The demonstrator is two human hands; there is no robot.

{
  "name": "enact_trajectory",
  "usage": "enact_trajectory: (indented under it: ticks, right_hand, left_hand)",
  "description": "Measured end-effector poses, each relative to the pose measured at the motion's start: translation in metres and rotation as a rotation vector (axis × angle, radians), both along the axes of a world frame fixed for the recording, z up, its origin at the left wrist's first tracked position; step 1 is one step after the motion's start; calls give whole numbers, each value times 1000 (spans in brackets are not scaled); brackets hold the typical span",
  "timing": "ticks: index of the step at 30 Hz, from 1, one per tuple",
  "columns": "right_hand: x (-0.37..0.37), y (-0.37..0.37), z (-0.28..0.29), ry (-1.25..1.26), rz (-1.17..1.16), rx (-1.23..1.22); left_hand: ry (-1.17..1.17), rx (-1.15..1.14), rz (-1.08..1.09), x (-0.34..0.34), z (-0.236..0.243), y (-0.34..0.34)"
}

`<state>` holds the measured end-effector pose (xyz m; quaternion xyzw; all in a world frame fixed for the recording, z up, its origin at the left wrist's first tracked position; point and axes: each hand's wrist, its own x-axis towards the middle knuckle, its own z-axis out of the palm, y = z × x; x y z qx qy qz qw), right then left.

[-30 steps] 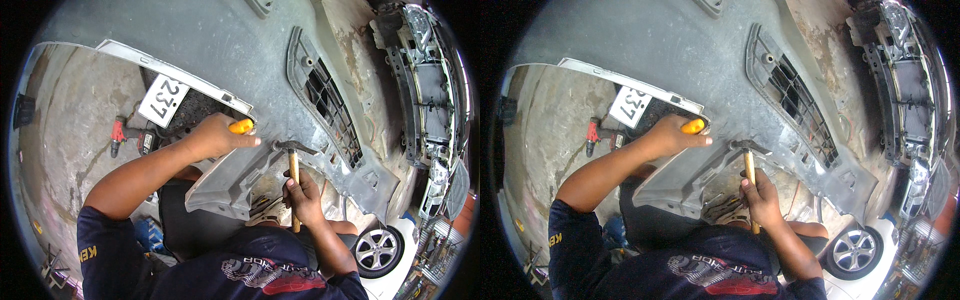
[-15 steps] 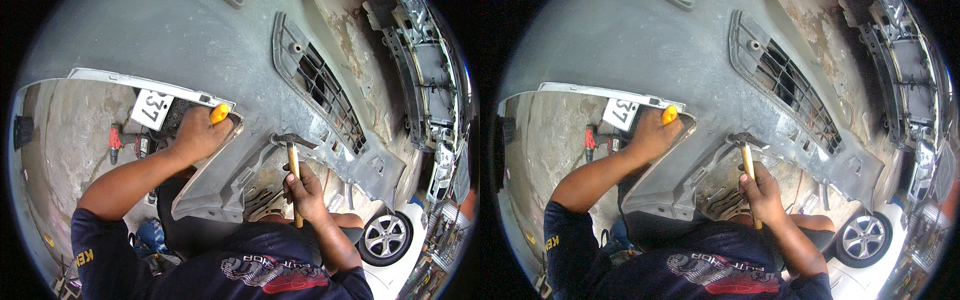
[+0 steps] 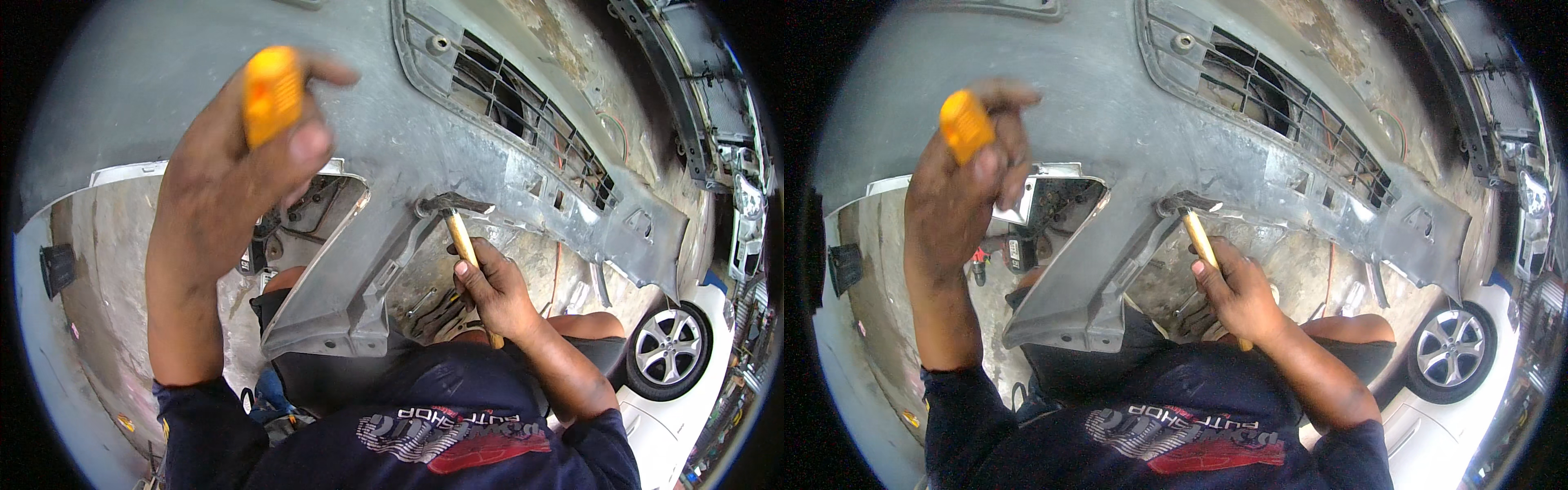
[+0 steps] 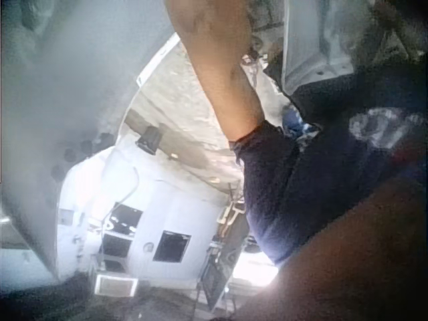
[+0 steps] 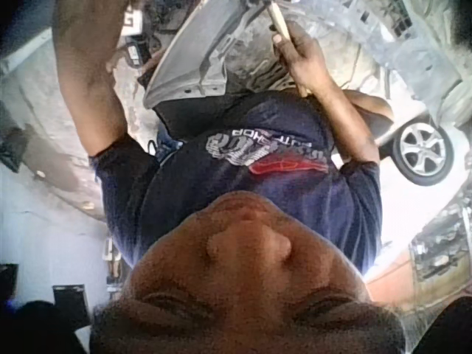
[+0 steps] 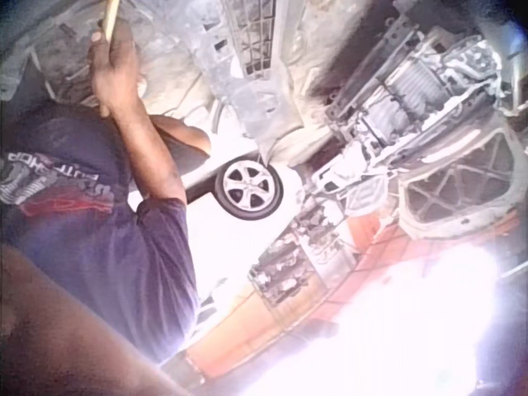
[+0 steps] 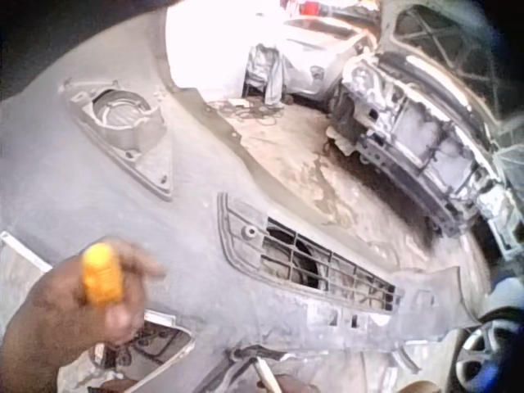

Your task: The person uses a hammer and other tools to repair a detached car bumper. The person hammers at various points on the bumper, manipulates it by hand, and then walks to the open hood of a car to check parts.

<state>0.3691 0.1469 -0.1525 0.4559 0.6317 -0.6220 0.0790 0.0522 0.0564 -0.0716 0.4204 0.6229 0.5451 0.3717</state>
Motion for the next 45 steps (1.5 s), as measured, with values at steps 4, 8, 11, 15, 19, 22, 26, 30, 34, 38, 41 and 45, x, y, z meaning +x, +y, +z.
enact_trajectory:
  ticks: [4, 8, 11, 15, 19, 22, 26, 30, 34, 38, 41, 45]
  right_hand:
    - [7, -3, -3, 41, -33, 2]
    - [15, -4, -5, 43, -65, 6]
    - [17, -4, -5, 53, -90, -26]
    - [18, -3, 0, 87, -152, -91]
    - [21, 3, -5, 170, -138, 12]
    - [17, 11, 8, 164, -207, -76]
    - [18, 17, 11, 165, -233, -52]
    - [21, 19, 11, 196, -277, -48]
    - [18, 32, 28, 214, -296, -33]
    - [9, 53, 69, 333, -359, 101]
    - [-9, 68, 109, 458, -338, 402]
    - [-24, 67, 118, 548, -354, 561]
  left_hand:
    - [-25, -2, -40, 28, 2, 45]
    - [126, 148, -170, 46, -28, 69]
    - [88, 61, -223, 50, -35, 76]
    - [83, -54, -247, 55, -36, 80]
    - [235, -6, -162, 59, -56, 78]
    - [244, -116, -184, 58, -55, 79]
    - [168, -225, -161, 64, -49, 79]
    - [343, -178, -109, 63, -58, 80]
    - [380, -293, -142, 70, -61, 75]
    - [292, -253, -233, 66, -65, 72]
    - [319, -274, -259, 65, -67, 68]
    - [317, -263, -278, 69, -66, 67]
